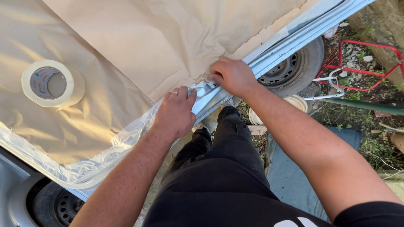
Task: The person tapes brown masking paper onto a white car door panel using white masking tape. They repeatedly tear strips of tape and press them along the edges and seams of the paper to secure it to the metal surface.
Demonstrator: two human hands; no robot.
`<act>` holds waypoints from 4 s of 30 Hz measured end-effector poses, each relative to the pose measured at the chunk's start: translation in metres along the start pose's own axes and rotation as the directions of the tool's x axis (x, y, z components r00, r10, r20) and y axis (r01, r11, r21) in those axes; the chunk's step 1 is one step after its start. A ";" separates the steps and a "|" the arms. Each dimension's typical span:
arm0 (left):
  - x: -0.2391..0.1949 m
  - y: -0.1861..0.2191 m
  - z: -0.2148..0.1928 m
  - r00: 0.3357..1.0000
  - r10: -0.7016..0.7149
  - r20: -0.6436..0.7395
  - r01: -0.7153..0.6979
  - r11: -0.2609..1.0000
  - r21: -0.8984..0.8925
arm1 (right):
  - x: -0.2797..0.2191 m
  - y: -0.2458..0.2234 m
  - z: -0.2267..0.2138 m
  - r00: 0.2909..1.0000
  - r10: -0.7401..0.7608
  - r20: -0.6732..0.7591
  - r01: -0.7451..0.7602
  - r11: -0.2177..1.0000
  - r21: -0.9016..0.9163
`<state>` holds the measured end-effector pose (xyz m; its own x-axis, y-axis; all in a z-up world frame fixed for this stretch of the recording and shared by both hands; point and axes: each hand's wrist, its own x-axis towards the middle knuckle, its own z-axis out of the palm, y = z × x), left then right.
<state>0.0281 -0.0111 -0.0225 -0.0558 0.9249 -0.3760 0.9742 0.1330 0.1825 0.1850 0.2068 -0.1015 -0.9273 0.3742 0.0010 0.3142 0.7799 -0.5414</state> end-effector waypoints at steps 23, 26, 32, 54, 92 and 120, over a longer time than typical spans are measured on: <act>-0.005 0.010 0.014 0.997 -0.047 -0.054 0.048 0.999 0.018 | 0.008 -0.012 -0.001 0.969 0.059 0.239 -0.077 0.995 0.070; -0.001 0.010 0.022 0.992 -0.056 -0.114 0.060 0.998 0.026 | 0.016 -0.012 -0.004 0.961 0.133 0.244 -0.152 0.987 0.060; -0.015 0.028 0.057 0.963 -0.069 -0.262 0.106 0.986 0.128 | -0.009 -0.017 0.017 0.980 -0.188 0.066 0.177 0.974 0.143; -0.010 0.079 0.066 0.818 -0.402 -0.412 0.488 0.864 0.126 | 0.001 -0.013 0.007 0.677 -0.721 0.145 0.735 0.673 -0.083; -0.176 -0.139 0.023 0.146 -0.798 -0.585 0.302 0.599 -0.742 | -0.016 -0.143 0.001 0.828 -0.391 0.403 0.481 0.864 -0.148; -0.187 -0.063 -0.077 0.895 -0.401 -0.196 -0.051 0.345 -0.937 | 0.009 -0.286 -0.111 0.806 -0.583 0.101 0.570 0.810 0.137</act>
<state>-0.0391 -0.1649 0.1060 -0.4832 0.8444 -0.2314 0.1341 0.3326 0.9335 0.1097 0.0425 0.1469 -0.9512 -0.2043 0.2314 -0.3014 0.7768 -0.5530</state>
